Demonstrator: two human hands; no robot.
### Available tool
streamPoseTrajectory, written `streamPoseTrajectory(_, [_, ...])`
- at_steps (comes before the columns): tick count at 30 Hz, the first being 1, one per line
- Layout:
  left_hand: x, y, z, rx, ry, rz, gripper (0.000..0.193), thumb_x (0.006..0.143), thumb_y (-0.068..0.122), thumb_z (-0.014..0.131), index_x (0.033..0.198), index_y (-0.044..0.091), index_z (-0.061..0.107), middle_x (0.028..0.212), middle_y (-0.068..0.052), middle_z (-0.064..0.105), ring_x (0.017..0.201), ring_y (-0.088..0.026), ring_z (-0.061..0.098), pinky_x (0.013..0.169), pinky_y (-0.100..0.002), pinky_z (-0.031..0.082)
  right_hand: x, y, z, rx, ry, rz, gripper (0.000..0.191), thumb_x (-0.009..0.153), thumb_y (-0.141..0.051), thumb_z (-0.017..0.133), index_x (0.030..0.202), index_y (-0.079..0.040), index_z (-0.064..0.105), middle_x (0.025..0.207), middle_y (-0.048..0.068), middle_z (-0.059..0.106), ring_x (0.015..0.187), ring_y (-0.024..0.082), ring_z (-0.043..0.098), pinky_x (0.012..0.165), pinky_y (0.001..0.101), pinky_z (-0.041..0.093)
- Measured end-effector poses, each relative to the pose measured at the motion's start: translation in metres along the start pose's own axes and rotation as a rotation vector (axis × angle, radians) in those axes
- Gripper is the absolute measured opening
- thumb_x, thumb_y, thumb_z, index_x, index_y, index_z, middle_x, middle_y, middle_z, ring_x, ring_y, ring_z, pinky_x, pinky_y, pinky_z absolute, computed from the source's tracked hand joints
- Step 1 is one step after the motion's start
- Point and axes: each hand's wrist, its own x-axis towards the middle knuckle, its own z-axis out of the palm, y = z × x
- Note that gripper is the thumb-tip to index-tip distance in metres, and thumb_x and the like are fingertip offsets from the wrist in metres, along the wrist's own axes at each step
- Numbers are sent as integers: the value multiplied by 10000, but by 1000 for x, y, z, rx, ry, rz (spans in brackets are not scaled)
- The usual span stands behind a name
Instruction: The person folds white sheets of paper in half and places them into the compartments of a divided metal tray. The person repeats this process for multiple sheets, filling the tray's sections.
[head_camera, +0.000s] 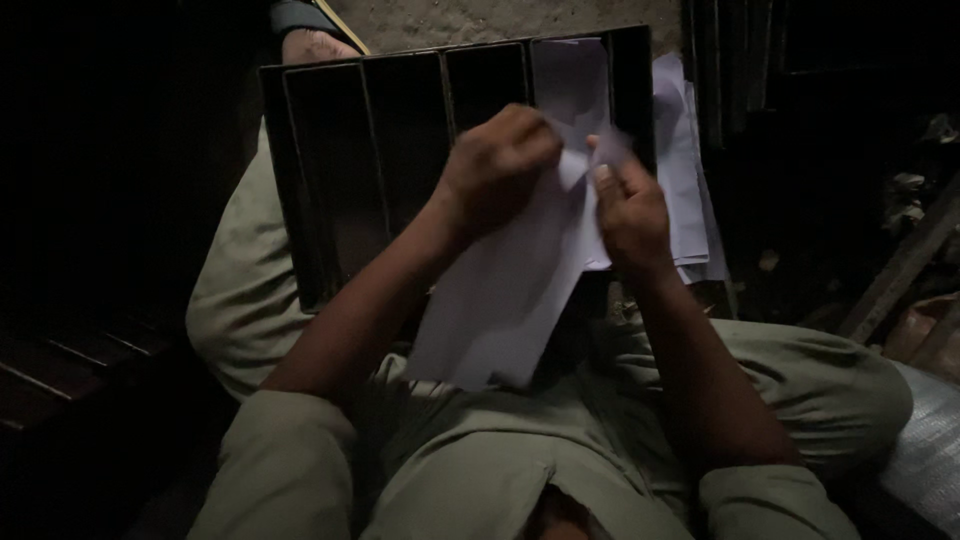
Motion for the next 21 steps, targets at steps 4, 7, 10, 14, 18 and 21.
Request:
streamPoseTrajectory(4, [-15,-4,19,21,-169,224,135,999,96,670,1124,57,639,1049,-95,666,999,-227,682,775,-366,617,-1,-6,-1,-571,-135,-313,506,1070,-76,572,1550,7,436,935,153,691,750,255,692,690,366,560])
streamPoseTrajectory(7, [-7,-57,24,155,-130,45,100,996,10,630,1061,82,653,1030,-109,666,961,-248,674,726,-359,605,-6,-22,3,-379,-249,42,718,993,-146,620,1597,-8,257,764,138,661,606,261,664,592,398,551])
streamPoseTrajectory(10, [8,-121,26,295,113,-68,96,950,46,647,1046,41,652,983,-140,688,841,-312,701,635,-420,573,-14,-43,12,-443,-391,150,878,954,-193,632,1614,-15,81,707,133,655,546,273,651,545,411,554])
streamPoseTrajectory(14, [25,-147,41,449,-57,-244,154,843,-13,658,966,79,667,843,-131,687,719,-344,717,561,-446,574,-24,-72,14,-666,-549,54,852,984,-298,655,1627,-68,145,632,134,657,576,291,651,621,423,558])
streamPoseTrajectory(18, [30,-124,25,393,-140,-315,233,864,-39,661,1076,57,646,1006,-158,676,907,-330,710,650,-431,595,-32,-96,-7,-647,-698,137,612,975,-299,640,1534,-216,406,920,98,722,802,268,708,750,417,583])
streamPoseTrajectory(21, [-2,-84,-13,351,-203,-283,445,830,4,697,1263,3,595,1193,-207,620,1108,-360,629,780,-470,579,-40,-103,-26,-535,-574,-15,541,932,-102,594,1463,-176,520,1201,91,693,1029,269,686,892,404,572])
